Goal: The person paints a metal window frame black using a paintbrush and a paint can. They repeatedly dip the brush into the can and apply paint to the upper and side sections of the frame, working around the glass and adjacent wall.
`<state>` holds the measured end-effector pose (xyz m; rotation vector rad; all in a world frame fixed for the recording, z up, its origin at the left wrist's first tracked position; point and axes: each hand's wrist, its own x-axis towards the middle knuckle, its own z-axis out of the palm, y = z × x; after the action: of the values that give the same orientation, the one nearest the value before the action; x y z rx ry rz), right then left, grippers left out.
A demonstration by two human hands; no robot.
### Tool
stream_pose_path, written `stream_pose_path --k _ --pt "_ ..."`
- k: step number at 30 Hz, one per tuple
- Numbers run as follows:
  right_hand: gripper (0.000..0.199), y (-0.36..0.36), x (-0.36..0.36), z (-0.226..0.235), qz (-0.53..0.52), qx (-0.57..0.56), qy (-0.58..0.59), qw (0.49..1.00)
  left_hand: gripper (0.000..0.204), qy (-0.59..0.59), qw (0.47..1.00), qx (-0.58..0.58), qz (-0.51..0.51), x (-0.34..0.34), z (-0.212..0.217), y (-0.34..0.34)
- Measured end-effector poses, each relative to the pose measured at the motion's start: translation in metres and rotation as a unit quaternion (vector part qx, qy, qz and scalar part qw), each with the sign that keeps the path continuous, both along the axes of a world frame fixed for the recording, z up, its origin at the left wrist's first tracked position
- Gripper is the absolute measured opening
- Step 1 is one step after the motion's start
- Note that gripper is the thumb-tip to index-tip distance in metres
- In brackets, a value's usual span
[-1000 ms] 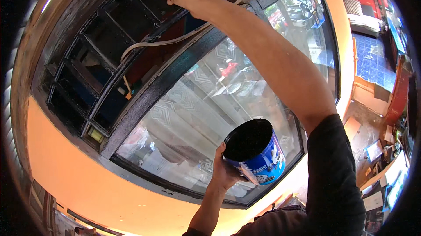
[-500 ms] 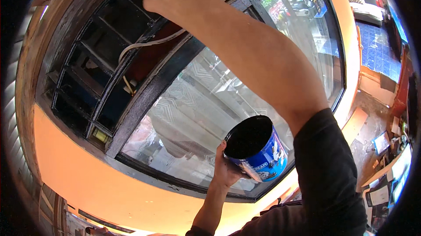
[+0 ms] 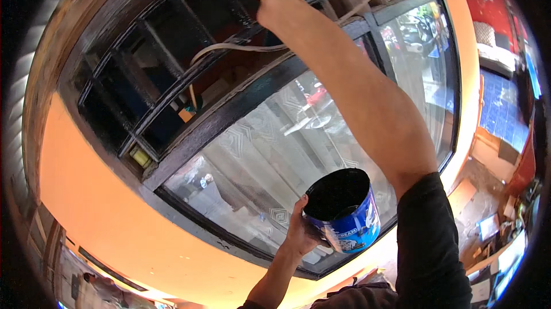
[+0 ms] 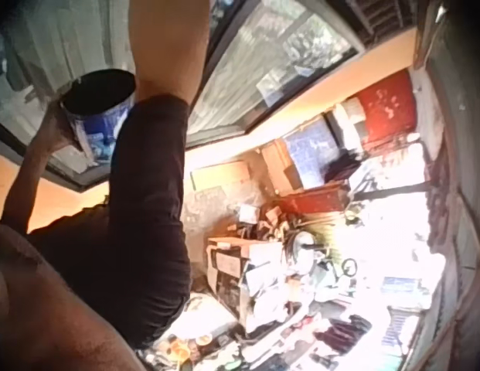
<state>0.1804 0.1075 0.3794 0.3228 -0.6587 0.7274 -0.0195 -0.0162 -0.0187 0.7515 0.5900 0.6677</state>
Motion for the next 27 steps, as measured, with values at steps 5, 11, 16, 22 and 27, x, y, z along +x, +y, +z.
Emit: stream_pose_path --k 5,11,16,22,27 --pt "0.015 -0.024 0.018 -0.014 -0.076 -0.023 0.005 0.997 0.088 0.006 1.0 -0.014 -0.02 -0.005 0.0 0.002" --pt "0.012 -0.026 0.007 -0.015 -0.166 -0.06 0.021 0.984 0.087 0.008 0.999 -0.026 -0.016 -0.006 -0.004 0.007" --pt "0.006 -0.029 0.007 -0.017 -0.151 -0.018 -0.045 0.987 0.089 0.004 0.999 0.039 -0.024 -0.004 -0.001 0.006" --pt "0.008 -0.034 0.004 -0.028 -0.473 -0.075 -0.073 0.875 0.092 0.053 0.999 -0.004 -0.003 -0.009 0.0 0.005" --pt "0.014 -0.026 0.028 -0.031 -0.478 -0.024 -0.229 0.847 0.092 0.024 1.0 -0.006 -0.01 -0.007 -0.002 0.007"
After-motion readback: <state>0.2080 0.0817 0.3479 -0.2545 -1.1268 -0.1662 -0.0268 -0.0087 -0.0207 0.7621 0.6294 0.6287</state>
